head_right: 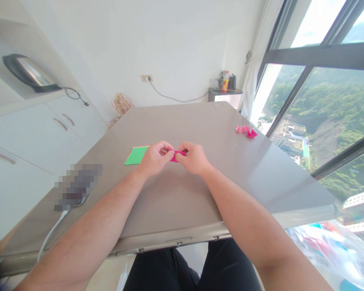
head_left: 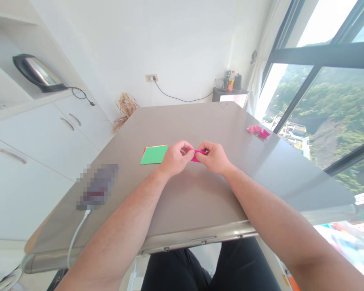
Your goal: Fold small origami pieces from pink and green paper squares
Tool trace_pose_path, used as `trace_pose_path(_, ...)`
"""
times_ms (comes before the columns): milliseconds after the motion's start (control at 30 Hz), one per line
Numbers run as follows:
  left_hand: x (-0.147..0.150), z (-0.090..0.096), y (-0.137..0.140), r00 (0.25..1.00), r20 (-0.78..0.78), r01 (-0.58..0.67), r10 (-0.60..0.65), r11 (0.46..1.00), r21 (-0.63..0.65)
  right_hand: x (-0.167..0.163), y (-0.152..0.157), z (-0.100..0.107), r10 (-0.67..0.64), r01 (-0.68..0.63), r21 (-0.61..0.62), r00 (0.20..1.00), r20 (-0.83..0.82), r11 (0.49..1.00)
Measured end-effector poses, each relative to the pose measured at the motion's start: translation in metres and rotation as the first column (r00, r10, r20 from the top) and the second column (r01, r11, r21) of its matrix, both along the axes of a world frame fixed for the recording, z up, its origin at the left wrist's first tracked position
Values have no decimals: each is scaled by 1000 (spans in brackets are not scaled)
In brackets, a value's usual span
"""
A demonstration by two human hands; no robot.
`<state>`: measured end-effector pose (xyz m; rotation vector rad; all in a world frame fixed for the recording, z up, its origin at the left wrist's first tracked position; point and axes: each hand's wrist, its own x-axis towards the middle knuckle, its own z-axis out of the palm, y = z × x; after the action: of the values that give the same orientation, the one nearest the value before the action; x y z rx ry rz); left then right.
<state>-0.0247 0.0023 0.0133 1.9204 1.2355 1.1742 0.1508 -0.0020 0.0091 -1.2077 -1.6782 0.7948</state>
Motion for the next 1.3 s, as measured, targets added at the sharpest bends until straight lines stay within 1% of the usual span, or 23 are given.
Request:
trace_pose_path(67, -3, 1, 2, 999, 1, 45, -45, 999, -15, 1, -1, 0, 18, -19, 24, 999, 30, 1000)
trace_pose_path(133, -4, 0, 3, 997, 51, 56, -55, 998, -17, 2, -1, 2, 22, -21, 37, 1000, -10, 999)
trace_pose_path(267, -1, -6, 5, 980, 197, 0, -1, 1000, 6, 0, -4, 7, 20, -19, 8, 981, -192, 1000)
trace_pose_path(367, 3, -9, 4, 967, 249, -55, 47, 998, 25, -4, -5, 9, -9, 4, -16, 961, -277, 1000)
trace_pose_path(467, 5, -9, 3, 957, 278, -95, 80, 995, 38, -7, -4, 8, -38, 28, -31, 936, -350, 999)
trace_pose_path(667, 3, -11, 7, 950, 302, -95, 81, 995, 29, -5, -4, 8, -33, 12, -52, 907, -419, 999)
trace_pose_path(800, 2, -13, 9, 945, 318, -90, 73, 995, 39, -2, -4, 8, 0, -11, -23, 894, -448, 1000)
trace_pose_path(933, 5, -11, 8, 933, 353, -82, 70, 996, 19, -2, -3, 8, 53, -44, 29, 876, -480, 999)
trace_pose_path(1000, 7, -9, 7, 927, 370, -75, 69, 997, 2, -2, -3, 8, 66, -47, 51, 871, -487, 998)
trace_pose_path(1067, 7, -8, 7, 924, 375, -70, 69, 997, -13, -1, -3, 9, 54, -32, 55, 882, -469, 998)
trace_pose_path(1233, 5, -8, 8, 919, 383, -86, 87, 996, -20, 2, -6, 12, 4, -10, -17, 950, -312, 1000)
trace_pose_path(1300, 5, -7, 8, 914, 395, -90, 90, 996, -19, 3, -6, 12, -8, 2, -24, 967, -253, 1000)
